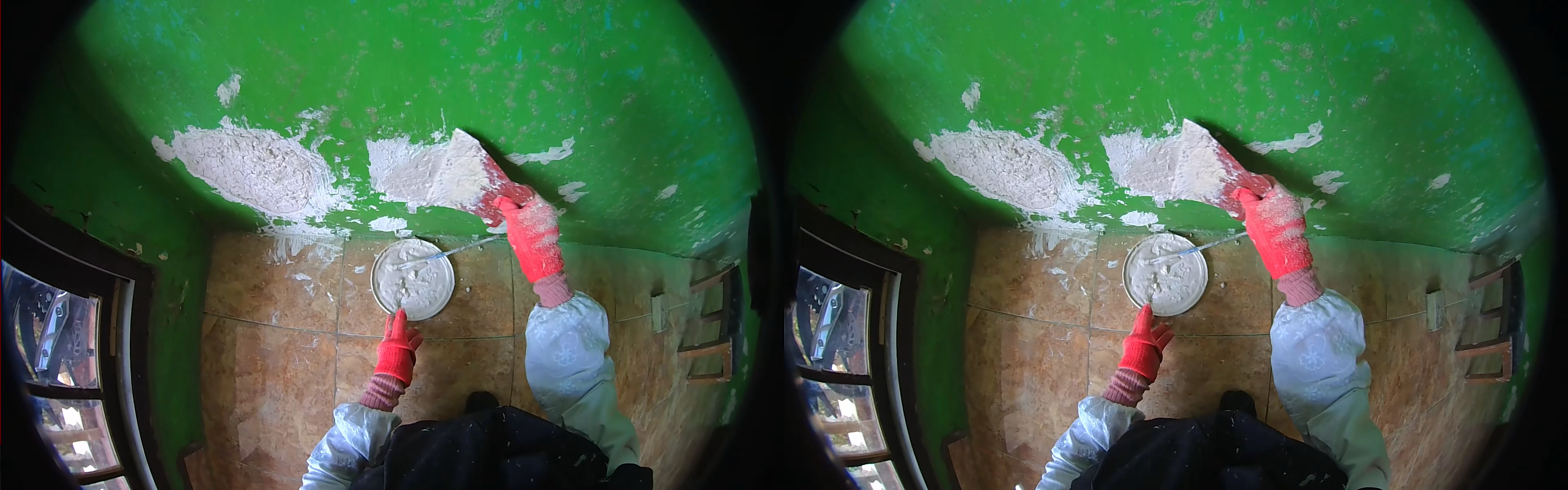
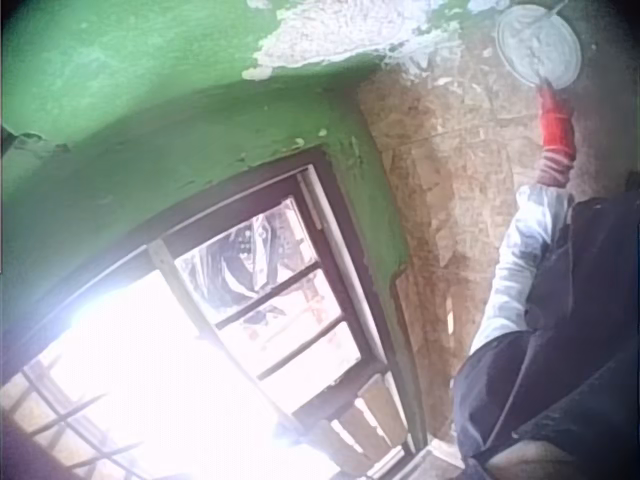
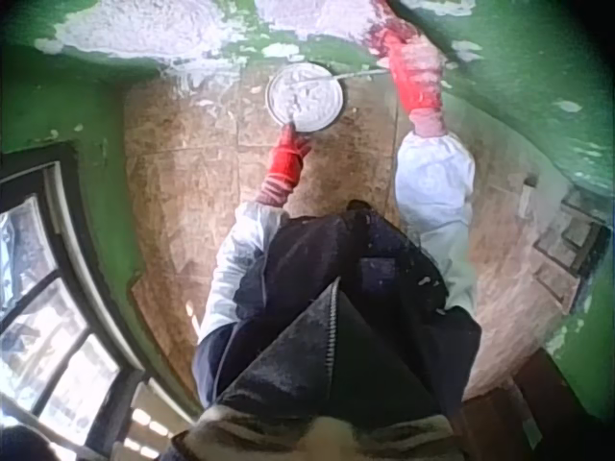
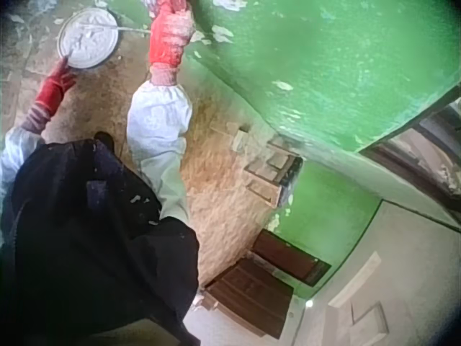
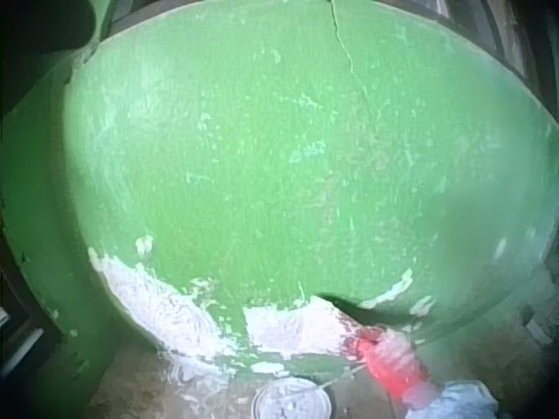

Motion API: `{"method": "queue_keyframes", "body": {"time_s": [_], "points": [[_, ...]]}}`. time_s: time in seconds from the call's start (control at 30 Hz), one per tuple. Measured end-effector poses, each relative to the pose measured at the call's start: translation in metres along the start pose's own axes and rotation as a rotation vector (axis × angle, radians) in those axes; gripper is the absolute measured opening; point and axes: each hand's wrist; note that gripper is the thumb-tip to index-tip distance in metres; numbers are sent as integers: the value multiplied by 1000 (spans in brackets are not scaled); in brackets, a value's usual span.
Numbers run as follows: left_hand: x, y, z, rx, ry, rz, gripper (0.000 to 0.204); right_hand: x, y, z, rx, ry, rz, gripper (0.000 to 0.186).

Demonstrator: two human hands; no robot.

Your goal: The person uses a scraper to scoop white putty from a bucket onto a red handheld board and then applies the putty to holes and cracks in a green wall.

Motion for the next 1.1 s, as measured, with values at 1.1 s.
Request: {"method": "queue_keyframes", "body": {"time_s": [1.1], "points": [[7, 18, 3, -164, 93, 219, 59, -22, 23, 1, 16, 161, -23, 20]]}}
Point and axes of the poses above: each hand's wrist, its own z-axis away from the middle knuckle, its own x-axis out of the palm, y = z × x, and after that the axes turned 9 degrees about -z, right-handed
